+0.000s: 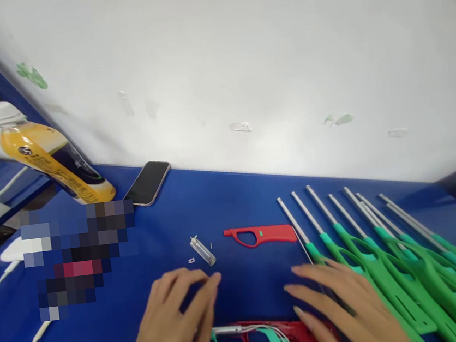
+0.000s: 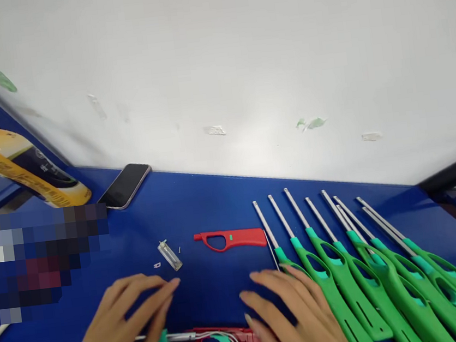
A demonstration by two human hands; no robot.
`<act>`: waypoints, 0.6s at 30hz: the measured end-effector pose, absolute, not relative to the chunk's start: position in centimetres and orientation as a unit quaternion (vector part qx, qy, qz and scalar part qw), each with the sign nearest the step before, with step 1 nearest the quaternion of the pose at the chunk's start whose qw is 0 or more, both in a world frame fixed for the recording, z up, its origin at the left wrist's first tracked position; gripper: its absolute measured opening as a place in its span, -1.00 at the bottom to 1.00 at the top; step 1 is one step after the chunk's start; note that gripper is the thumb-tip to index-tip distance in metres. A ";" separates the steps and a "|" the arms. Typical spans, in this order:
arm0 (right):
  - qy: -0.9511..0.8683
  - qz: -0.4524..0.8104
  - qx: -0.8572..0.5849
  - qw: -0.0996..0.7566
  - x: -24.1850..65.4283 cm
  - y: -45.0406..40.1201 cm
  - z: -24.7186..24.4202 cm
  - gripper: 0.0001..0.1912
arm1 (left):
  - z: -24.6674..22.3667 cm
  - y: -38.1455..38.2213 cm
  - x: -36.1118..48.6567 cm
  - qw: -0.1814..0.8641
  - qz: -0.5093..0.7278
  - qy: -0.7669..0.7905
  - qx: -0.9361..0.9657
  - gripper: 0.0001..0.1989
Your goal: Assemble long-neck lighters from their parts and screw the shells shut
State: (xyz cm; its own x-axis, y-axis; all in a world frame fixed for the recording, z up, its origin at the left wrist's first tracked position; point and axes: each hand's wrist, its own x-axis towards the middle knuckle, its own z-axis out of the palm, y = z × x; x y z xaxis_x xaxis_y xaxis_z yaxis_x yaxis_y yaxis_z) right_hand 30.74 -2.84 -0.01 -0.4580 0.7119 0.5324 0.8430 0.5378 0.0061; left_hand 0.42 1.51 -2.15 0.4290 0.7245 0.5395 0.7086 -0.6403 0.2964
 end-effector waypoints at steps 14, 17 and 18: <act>-0.862 -0.116 -0.486 0.082 31.2 4.4 -2.5 -0.53 | -1.8 6.1 -2.3 -0.014 0.225 0.486 0.844 -0.65; -0.859 -0.112 -0.490 0.092 31.0 3.9 -2.2 -0.54 | -1.7 6.3 -2.3 -0.015 0.216 0.479 0.851 -0.65; -0.858 -0.111 -0.492 0.096 30.9 3.6 -2.0 -0.55 | -1.8 6.4 -2.3 -0.017 0.214 0.477 0.852 -0.65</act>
State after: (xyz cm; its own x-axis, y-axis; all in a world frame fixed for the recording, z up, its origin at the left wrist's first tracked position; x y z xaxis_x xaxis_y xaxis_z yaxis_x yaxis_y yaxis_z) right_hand 30.86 3.62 -1.95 -0.4967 0.8236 0.2739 0.8662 0.4905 0.0957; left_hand -2.34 6.37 -1.75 0.4524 0.8059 0.3820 0.8208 -0.5438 0.1751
